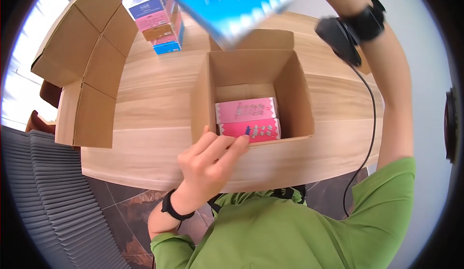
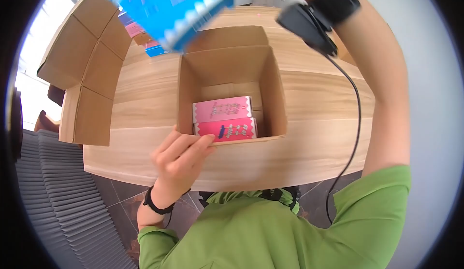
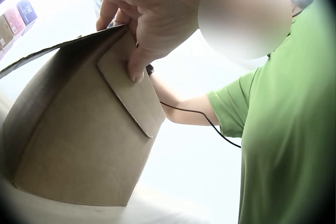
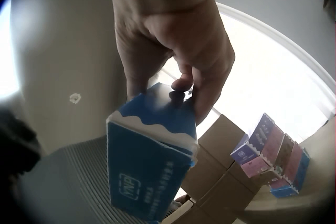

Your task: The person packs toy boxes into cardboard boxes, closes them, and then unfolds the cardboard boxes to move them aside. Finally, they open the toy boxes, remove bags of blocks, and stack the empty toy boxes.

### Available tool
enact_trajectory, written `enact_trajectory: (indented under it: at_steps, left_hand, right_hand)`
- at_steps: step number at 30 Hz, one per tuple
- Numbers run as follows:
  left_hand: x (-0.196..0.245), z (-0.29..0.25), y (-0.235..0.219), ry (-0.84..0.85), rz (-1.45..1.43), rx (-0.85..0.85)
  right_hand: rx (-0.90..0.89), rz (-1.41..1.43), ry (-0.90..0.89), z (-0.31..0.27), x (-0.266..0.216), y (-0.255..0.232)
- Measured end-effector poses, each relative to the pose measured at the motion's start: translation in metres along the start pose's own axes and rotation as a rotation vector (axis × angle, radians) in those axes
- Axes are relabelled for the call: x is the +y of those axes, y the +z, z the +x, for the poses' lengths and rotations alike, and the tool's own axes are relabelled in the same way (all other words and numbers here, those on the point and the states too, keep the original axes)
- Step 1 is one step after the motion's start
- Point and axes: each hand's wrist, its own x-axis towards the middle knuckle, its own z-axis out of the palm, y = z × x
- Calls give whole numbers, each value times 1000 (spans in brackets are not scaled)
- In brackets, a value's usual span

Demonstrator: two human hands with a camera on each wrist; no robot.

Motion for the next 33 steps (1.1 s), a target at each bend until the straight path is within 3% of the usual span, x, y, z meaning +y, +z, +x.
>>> enact_trajectory:
  at_steps: [7, 8, 11, 13, 16, 19, 20, 23, 24, 27, 28, 31, 33]
  left_hand:
    - [0, 2, 0, 18, -9, 16]
    - [1, 2, 0, 18, -12, 21]
    - [7, 4, -4, -57, -37, -32]
    - [8, 4, -4, -60, -32, -37]
    - [4, 5, -3, -10, -2, -18]
    - [3, 4, -2, 6, 11, -10]
    - [3, 5, -2, 5, 9, -10]
    - [1, 4, -1, 12, 4, 0]
    - [2, 3, -1, 4, 11, -6]
    - [1, 3, -1, -4, 27, -20]
    - [1, 3, -1, 2, 27, -18]
    - [2, 2, -2, -3, 39, -30]
    - [1, 3, -3, 0, 36, -23]
  right_hand:
    - [-80, -1349, 77, -62, -7, 55]
    - [-101, -1280, -160, -62, 6, 53]
    - [-201, -1301, -71, -60, 38, 73]
    - [-160, -1149, -60, -54, 70, 89]
    - [-544, -1017, 193, -52, 82, 92]
    - [-540, -797, 383, -55, 90, 79]
    - [-624, -860, 364, -57, 93, 77]
    - [-480, -757, 241, -62, 103, 76]
    - [-336, -648, 255, -62, 106, 75]
    - [-244, -571, 413, -64, 104, 73]
    - [-227, -595, 393, -66, 101, 76]
    - [-419, -1055, 355, -66, 77, 79]
    - [-275, -960, 134, -62, 49, 77]
